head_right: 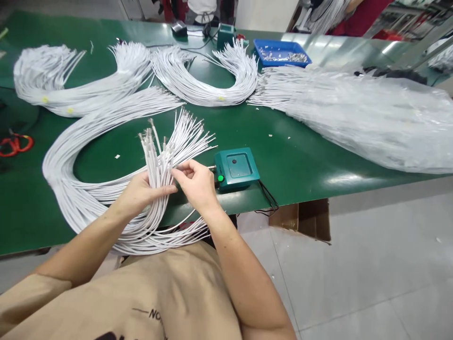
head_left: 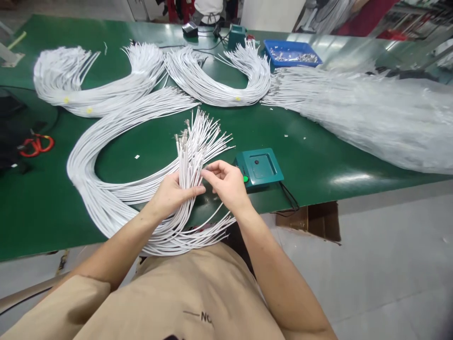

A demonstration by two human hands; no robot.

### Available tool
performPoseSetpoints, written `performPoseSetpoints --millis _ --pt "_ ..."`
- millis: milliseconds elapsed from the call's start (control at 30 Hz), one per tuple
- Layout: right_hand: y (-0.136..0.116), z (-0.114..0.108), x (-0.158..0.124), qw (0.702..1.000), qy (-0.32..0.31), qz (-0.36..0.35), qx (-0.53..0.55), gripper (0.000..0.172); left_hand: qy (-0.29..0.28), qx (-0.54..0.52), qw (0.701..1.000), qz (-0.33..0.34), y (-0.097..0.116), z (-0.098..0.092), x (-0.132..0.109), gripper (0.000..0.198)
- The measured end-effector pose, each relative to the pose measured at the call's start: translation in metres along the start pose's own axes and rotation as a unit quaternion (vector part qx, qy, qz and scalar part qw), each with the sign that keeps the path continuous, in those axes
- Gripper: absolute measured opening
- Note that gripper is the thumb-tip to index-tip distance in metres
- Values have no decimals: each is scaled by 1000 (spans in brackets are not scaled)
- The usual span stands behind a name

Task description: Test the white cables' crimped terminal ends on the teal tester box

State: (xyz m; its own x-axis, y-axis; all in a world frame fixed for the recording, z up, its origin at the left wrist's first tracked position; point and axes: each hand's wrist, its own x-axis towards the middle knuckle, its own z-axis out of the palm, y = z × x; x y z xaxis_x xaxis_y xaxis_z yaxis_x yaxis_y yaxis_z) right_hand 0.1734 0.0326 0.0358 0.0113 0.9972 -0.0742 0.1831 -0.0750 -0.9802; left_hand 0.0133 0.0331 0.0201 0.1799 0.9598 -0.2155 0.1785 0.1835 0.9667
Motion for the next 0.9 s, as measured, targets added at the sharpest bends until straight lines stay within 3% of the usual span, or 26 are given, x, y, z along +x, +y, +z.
performPoseSetpoints --millis 167,333,400,500,600,700,900 --pt "3 10 -6 992 -9 33 120 19 8 -75 997 11 0 -1 0 33" --pt "7 14 -8 983 3 31 184 14 12 -42 998 49 2 1 2 28" --pt "12 16 -8 962 -2 64 264 12 4 -46 997 55 5 3 1 27" --pt "17 22 -8 907 -18 140 396 14 5 -72 996 49 7 4 0 29" --pt "17 24 -8 877 -33 181 444 20 19 -66 997 41 7 4 0 31" --pt "12 23 -4 886 -43 181 424 14 12 -63 997 31 8 5 0 30" --pt "8 17 7 900 -96 175 388 25 5 -123 992 0 9 7 -1 36"
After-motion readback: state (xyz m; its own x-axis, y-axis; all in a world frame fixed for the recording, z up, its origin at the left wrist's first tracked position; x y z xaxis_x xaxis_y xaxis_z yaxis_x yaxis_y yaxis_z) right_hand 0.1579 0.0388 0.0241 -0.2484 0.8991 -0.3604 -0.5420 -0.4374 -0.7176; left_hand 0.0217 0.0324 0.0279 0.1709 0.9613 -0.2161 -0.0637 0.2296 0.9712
